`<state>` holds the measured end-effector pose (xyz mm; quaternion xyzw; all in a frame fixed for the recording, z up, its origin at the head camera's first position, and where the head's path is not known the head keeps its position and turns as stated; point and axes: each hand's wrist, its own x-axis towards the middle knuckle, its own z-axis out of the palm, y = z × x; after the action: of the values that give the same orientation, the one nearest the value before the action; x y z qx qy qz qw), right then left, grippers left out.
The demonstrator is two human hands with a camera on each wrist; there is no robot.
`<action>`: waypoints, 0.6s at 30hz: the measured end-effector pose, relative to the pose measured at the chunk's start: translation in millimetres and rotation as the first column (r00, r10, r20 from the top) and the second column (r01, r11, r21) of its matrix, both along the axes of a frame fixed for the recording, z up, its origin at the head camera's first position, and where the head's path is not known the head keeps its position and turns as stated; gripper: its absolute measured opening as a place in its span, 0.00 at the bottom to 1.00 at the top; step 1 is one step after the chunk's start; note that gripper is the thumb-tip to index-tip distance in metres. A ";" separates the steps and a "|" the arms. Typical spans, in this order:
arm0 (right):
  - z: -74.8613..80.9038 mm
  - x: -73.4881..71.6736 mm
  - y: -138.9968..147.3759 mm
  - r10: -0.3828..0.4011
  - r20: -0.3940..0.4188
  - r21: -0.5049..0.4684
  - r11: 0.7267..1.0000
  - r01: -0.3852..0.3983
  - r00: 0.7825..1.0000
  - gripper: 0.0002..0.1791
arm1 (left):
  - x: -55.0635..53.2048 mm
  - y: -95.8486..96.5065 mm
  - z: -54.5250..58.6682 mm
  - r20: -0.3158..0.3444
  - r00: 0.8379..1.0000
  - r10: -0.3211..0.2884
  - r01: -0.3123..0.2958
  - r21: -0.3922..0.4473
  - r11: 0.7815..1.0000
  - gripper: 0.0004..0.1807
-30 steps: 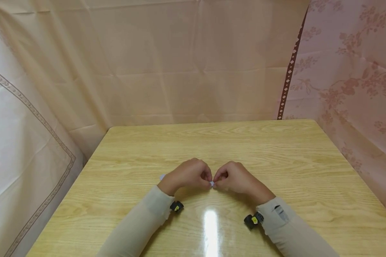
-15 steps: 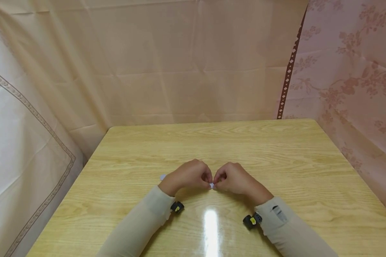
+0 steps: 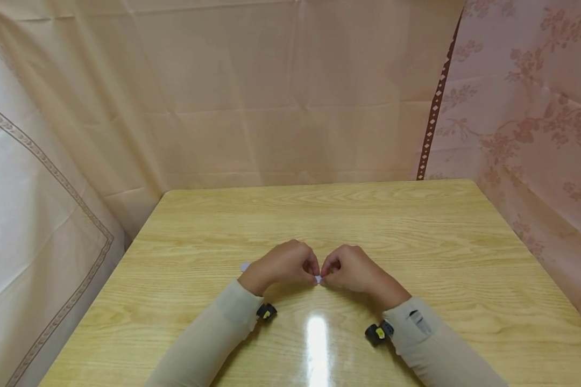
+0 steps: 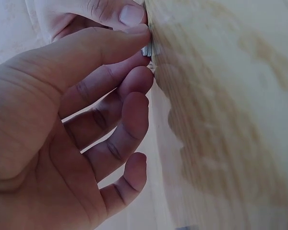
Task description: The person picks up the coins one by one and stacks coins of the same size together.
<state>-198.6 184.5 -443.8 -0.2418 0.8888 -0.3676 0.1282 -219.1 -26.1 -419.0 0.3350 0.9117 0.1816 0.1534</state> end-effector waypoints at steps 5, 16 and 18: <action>-1.0 -0.4 -0.2 -0.003 0.004 0.002 1.000 0.003 1.000 0.05 | 0.6 -0.3 -0.6 0.007 1.000 0.005 -0.005 0.002 1.000 0.04; -0.4 -0.7 0.1 0.001 -0.004 0.002 1.000 -0.001 1.000 0.05 | 1.0 0.2 -0.2 0.018 1.000 0.020 -0.020 -0.001 1.000 0.05; 0.0 -0.3 -0.1 0.001 -0.005 0.001 1.000 -0.001 1.000 0.05 | 1.0 0.1 -0.2 0.020 1.000 0.023 -0.023 -0.002 1.000 0.05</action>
<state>-198.9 184.4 -443.7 -0.2433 0.8893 -0.3662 0.1262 -218.2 -26.0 -419.2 0.3227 0.9140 0.1861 0.1607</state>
